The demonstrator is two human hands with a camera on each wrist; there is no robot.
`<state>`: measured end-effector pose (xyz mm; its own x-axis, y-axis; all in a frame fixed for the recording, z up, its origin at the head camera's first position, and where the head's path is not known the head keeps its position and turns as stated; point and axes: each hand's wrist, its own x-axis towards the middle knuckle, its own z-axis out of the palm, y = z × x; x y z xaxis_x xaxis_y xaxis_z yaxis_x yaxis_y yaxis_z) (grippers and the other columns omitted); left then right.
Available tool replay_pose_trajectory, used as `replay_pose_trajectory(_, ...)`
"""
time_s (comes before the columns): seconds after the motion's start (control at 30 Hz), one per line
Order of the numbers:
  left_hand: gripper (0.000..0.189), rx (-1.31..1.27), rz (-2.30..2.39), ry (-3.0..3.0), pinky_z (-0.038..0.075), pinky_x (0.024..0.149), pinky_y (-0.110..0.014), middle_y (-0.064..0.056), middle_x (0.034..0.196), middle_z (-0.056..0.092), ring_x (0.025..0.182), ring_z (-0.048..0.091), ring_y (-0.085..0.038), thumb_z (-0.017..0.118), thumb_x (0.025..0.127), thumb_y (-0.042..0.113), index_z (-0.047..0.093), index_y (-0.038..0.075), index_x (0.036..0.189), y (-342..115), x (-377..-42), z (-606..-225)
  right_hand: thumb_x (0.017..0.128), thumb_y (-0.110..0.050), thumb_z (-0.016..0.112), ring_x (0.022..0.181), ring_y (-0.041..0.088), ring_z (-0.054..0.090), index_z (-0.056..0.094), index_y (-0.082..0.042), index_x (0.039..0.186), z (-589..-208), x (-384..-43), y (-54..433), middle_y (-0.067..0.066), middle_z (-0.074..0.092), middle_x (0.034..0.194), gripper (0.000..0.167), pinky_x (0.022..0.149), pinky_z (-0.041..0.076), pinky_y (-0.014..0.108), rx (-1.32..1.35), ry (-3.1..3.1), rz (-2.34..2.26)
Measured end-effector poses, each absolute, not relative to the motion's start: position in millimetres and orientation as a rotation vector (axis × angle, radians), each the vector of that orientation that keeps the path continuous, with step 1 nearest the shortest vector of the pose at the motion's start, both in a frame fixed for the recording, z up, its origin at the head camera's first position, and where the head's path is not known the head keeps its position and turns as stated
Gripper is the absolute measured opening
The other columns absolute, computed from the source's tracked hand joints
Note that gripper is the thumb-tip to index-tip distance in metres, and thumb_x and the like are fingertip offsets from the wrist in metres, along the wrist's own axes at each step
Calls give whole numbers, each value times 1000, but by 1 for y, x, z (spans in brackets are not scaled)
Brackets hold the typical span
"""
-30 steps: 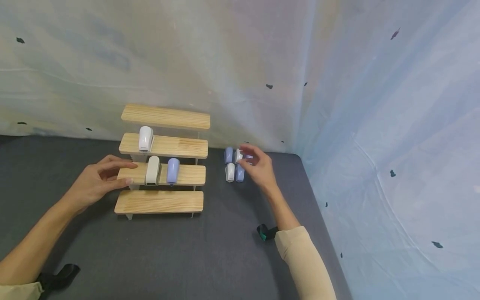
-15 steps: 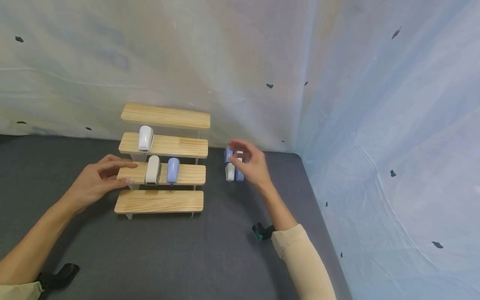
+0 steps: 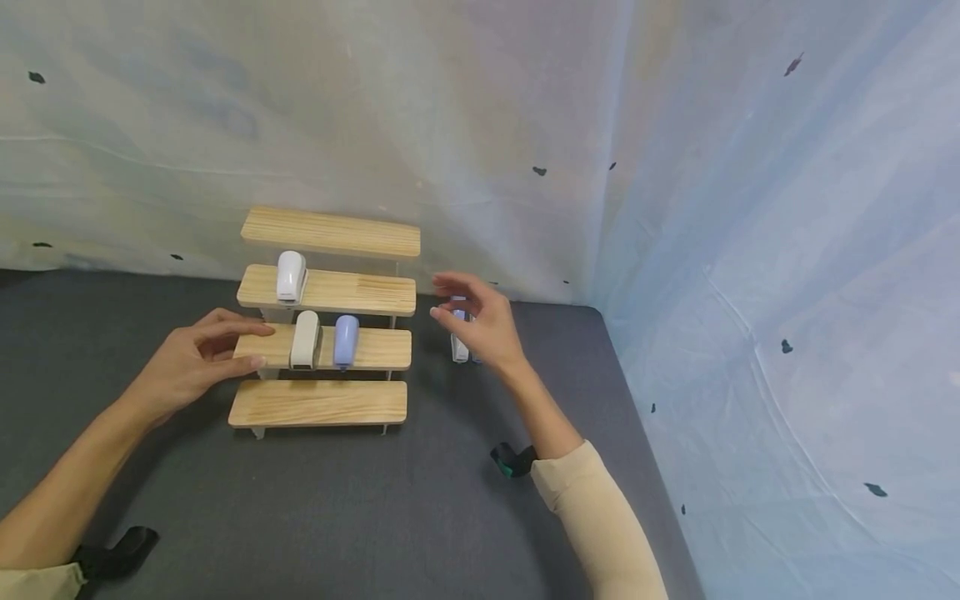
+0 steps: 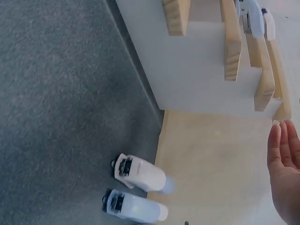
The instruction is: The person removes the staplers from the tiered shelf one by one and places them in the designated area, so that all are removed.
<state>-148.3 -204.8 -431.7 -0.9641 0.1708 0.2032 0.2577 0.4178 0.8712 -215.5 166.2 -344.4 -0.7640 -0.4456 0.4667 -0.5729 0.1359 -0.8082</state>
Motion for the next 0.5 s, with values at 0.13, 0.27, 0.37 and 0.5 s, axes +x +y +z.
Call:
replay_pose_trajectory(0.13,38,-360,-1625,-2571,38,71,-24,0,110,52,87,37,-20,77,89,17,69,15,126,-204,-148,-431,88,15,65,115,46,54,53,15,129,-342,-214,160,31,56,127,43,92,49,49,1043,-2283,1705)
replay_pose_trajectory(0.27,38,-367,-1635,-2558,35,68,-27,-1,109,52,84,36,-21,77,89,14,69,14,126,-205,-149,-431,88,15,65,116,47,54,53,15,129,-344,-216,156,30,56,128,43,92,48,51,1077,-2270,1713)
replay_pose_trajectory(0.37,39,-366,-1631,-2560,35,68,-26,-1,110,52,84,36,-20,78,88,14,69,14,126,-205,-149,-431,88,14,65,116,45,55,54,12,130,-351,-222,155,27,57,129,44,92,49,48,1099,-2262,1698)
replay_pose_trajectory(0.5,40,-349,-1626,-2575,37,72,-24,0,112,53,88,37,-20,78,88,16,69,15,127,-205,-150,-432,88,12,67,114,41,57,57,6,132,-358,-230,153,21,60,129,45,91,51,42,1128,-2250,1681)
